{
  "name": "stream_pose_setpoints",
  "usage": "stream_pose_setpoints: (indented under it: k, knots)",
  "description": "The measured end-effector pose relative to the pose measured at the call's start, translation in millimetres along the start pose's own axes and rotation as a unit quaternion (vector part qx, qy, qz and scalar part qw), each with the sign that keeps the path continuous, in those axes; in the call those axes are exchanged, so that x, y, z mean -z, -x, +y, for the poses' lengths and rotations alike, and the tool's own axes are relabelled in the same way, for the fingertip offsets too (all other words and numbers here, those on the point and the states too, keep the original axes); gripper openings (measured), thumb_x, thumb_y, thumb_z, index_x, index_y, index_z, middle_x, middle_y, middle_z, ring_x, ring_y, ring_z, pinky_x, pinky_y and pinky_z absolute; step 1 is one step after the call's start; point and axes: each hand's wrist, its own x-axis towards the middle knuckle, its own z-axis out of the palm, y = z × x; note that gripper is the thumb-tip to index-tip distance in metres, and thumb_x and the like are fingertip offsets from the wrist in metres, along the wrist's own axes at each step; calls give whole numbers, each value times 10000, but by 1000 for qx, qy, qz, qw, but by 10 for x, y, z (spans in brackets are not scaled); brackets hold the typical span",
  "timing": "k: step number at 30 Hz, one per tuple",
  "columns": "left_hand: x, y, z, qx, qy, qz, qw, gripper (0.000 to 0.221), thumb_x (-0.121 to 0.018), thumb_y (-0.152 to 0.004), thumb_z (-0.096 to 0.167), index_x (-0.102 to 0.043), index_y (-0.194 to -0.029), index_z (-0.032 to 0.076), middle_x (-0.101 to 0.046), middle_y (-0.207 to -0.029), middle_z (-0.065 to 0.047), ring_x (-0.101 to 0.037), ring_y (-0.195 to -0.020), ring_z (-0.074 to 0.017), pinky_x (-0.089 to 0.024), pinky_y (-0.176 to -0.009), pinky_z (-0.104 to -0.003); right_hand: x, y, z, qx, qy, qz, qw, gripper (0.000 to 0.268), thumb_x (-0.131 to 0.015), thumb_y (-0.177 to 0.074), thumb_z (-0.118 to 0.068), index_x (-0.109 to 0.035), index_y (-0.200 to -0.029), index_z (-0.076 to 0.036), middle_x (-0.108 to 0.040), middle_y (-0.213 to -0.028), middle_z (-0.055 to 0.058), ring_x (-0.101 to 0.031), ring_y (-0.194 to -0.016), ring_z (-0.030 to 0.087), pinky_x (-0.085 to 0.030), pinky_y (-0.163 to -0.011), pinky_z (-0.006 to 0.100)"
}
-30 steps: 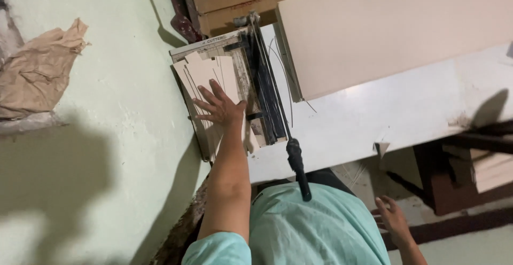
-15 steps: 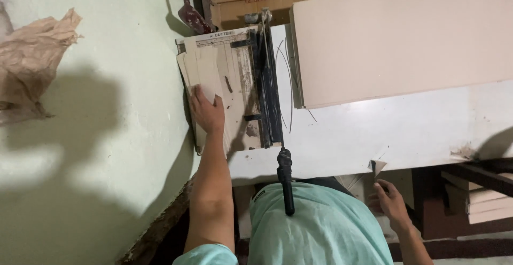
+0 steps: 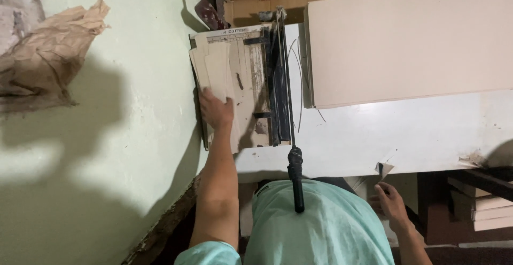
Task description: Using a manual paper cutter to cut cardboard sheets into smaller strips.
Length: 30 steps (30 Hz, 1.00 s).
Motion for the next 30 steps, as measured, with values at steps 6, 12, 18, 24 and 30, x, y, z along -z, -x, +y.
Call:
stream_pose_setpoints:
  k: [6,12,18,24,30]
  knots:
    - [65,-10,-285,-2,181,70,981,581,-692,-910,365,-415,-1357,121,-549,-1444,-138,-584,-1237,-360,-518,-891,-546,-96,149,-25,38,-24,-6,999,564,-580,-1023,-343,-533,-1475,-10,-702,-1018,309,-680,-865,407,-560,-740,498]
    - [29,-48,-365,-5,233,40,972,460,-694,-892,407,-494,-1168,99,-567,-1205,-116,-630,-1035,-306,-523,-823,-459,-186,179,18,29,13,-12,999,599,-544,-1023,-391,-504,-1500,-29,-706,-1101,310,-679,-925,410,-548,-796,501]
    - [89,-86,-559,-67,260,-53,962,487,-440,-994,564,-580,-974,98,-580,-986,-35,-566,-919,-192,-457,-820,-356,-265,255,-73,40,9,-32,999,641,-517,-1003,-430,-497,-1495,-19,-688,-1159,311,-685,-970,436,-549,-831,523]
    - [-22,-201,-632,-82,169,99,977,271,-334,-1115,274,-491,-1138,54,-621,-891,-154,-679,-818,-301,-552,-754,-437,-304,304,-148,52,15,-29,998,603,-542,-1110,-339,-422,-1563,41,-662,-1179,403,-672,-1057,518,-535,-902,620]
    - [252,-38,-509,-134,141,194,962,175,-457,-1081,219,-481,-968,87,-545,-667,-46,-578,-607,-165,-461,-590,-314,-270,272,-99,38,-6,-20,999,578,-548,-1114,-310,-428,-1560,37,-653,-1193,402,-661,-1078,528,-525,-919,629]
